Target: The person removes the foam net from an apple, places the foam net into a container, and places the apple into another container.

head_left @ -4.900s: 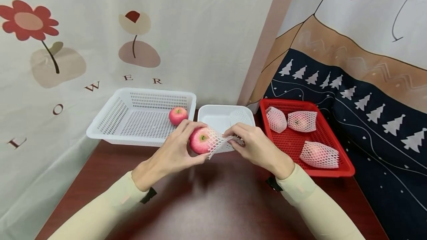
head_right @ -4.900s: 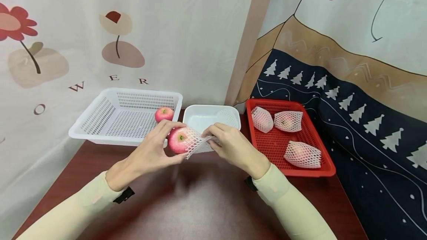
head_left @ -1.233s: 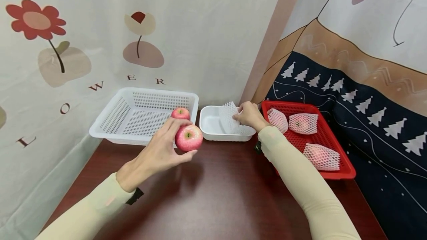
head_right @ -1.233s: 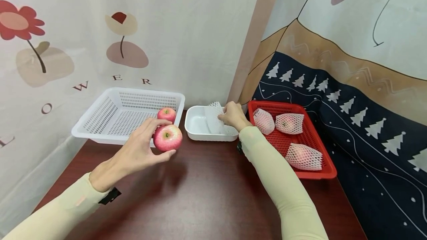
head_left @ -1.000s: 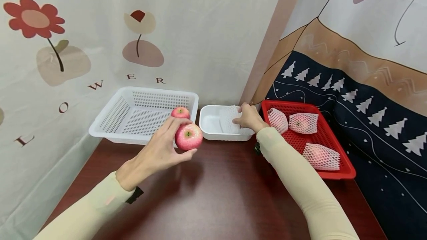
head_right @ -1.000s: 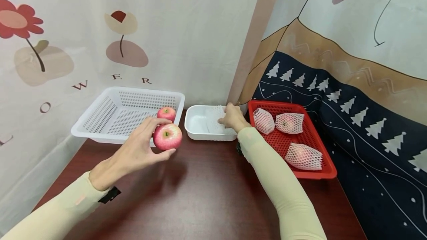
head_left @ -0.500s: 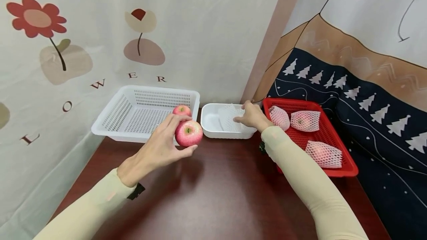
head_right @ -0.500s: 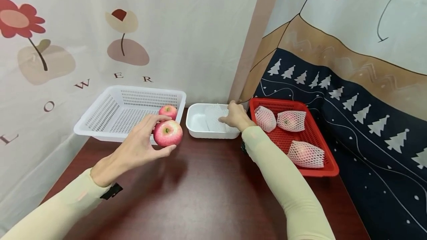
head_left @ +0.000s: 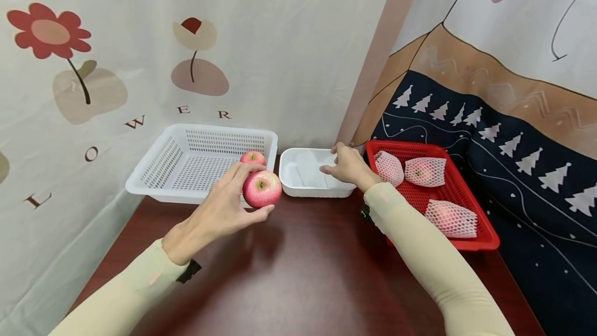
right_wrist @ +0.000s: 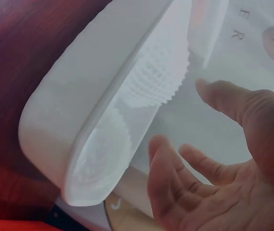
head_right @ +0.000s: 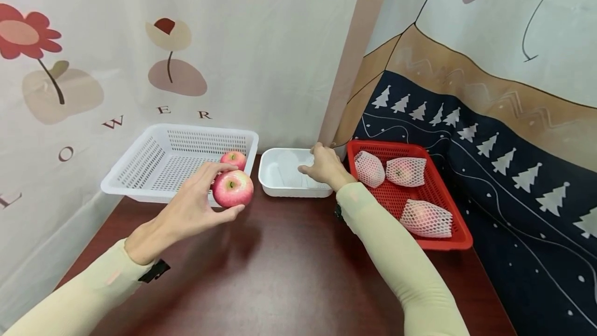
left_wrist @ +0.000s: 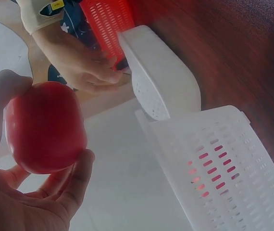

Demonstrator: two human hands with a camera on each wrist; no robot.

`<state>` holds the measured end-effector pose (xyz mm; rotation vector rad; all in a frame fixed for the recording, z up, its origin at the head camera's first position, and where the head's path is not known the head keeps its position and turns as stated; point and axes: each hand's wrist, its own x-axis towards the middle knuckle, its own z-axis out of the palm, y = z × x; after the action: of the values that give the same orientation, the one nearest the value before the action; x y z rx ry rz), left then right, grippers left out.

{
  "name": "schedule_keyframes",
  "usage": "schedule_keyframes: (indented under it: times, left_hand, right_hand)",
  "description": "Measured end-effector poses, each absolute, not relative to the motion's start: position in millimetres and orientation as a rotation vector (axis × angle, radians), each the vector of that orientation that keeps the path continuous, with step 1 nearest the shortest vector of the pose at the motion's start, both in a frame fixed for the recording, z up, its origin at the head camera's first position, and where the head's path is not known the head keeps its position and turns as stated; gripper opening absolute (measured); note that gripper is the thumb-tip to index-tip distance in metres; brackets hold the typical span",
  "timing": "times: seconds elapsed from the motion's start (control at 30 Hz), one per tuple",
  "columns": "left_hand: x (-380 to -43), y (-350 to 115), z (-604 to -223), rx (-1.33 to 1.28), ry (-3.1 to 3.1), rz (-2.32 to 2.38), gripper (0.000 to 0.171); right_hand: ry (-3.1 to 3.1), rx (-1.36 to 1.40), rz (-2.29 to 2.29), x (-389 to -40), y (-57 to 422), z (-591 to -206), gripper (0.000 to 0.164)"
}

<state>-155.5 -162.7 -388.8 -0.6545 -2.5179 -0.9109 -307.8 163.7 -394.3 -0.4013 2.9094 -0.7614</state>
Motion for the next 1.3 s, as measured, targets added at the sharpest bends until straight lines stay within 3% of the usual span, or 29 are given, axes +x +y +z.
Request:
schedule_keyframes:
  times: [0.4,1.3]
  left_hand:
    - [-158,-165,-388,-0.629,-2.519,-0.906,0.084]
    - [-178,-172,-381,-0.573,-2.491,-0.925,0.075]
  right_hand:
    - [3.023,-0.509,-0.702,-283,158,-381,0.063]
    - [3.149,-0.871,-0.751,-220,179,-393,0.077]
